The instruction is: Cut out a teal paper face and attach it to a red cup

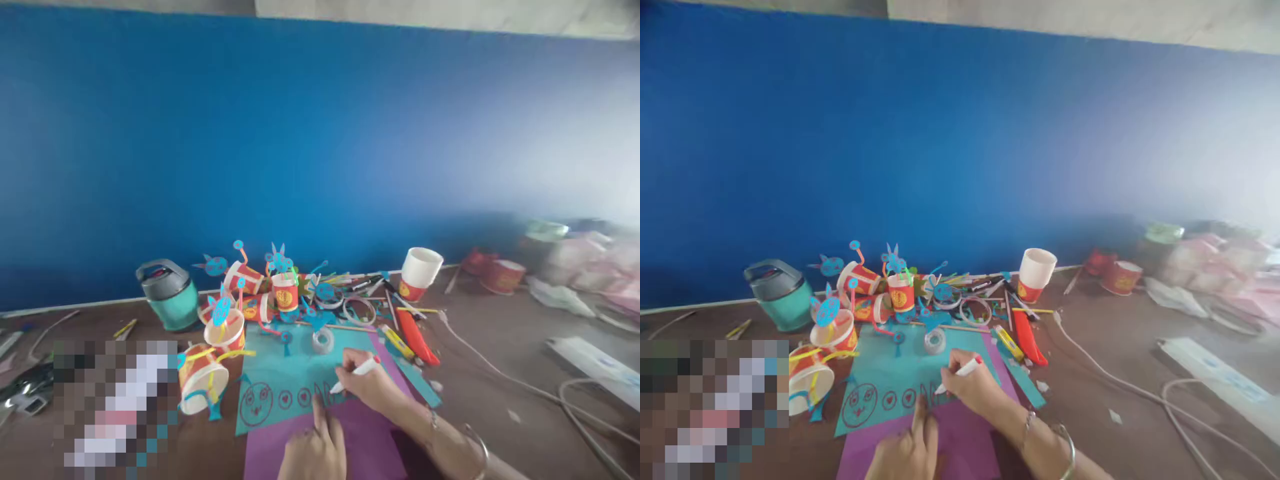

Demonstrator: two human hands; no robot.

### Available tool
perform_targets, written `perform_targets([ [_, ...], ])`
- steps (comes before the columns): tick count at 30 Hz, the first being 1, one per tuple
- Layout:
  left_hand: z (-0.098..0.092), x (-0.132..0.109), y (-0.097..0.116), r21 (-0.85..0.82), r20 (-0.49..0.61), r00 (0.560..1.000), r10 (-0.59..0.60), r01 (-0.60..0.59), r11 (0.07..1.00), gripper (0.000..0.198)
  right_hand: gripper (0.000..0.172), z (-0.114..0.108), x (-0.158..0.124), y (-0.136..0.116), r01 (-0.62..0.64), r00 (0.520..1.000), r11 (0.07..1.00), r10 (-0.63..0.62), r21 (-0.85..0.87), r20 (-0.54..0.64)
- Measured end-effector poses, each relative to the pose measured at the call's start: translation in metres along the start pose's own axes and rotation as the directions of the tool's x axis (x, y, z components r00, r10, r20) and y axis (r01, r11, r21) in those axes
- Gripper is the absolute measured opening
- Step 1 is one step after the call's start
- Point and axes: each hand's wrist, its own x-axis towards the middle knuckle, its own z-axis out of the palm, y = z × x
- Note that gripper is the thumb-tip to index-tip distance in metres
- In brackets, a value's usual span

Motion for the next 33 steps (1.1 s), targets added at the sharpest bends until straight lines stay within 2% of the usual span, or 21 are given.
perform_targets([
  [7,0.0025,-0.0002,0.0003,-0.033,0.015,1.000,-0.007,0.008,0.999,0.028,0.018,-0.0031,-0.0046,-0.0029,-0.028,0.998,1.000,0.028,0.005,0.053],
  [17,0.0007,0.0003,0.0009,-0.051,-0.089,0.995,-0.044,0.040,0.998,0.026,0.019,-0.0048,-0.0065,-0.0062,-0.073,0.993,0.997,0.072,0.015,0.092],
  [23,0.0001,0.0002,0.0006,-0.055,-0.075,0.996,-0.045,0.041,0.998,0.027,0.020,-0.0028,-0.0030,-0.0024,-0.052,0.995,0.986,0.037,0.159,0.091],
  [29,0.0005,0.0005,0.0015,-0.048,-0.076,0.995,-0.057,0.053,0.997,0.023,0.022,-0.0050,-0.0045,-0.0053,0.001,0.999,0.996,-0.005,0.085,0.042],
  [33,0.0009,0.0005,0.0010,-0.054,-0.090,0.995,-0.047,0.043,0.998,0.023,0.022,-0.0049,-0.0055,-0.0060,-0.031,0.998,0.999,0.029,0.026,0.060],
])
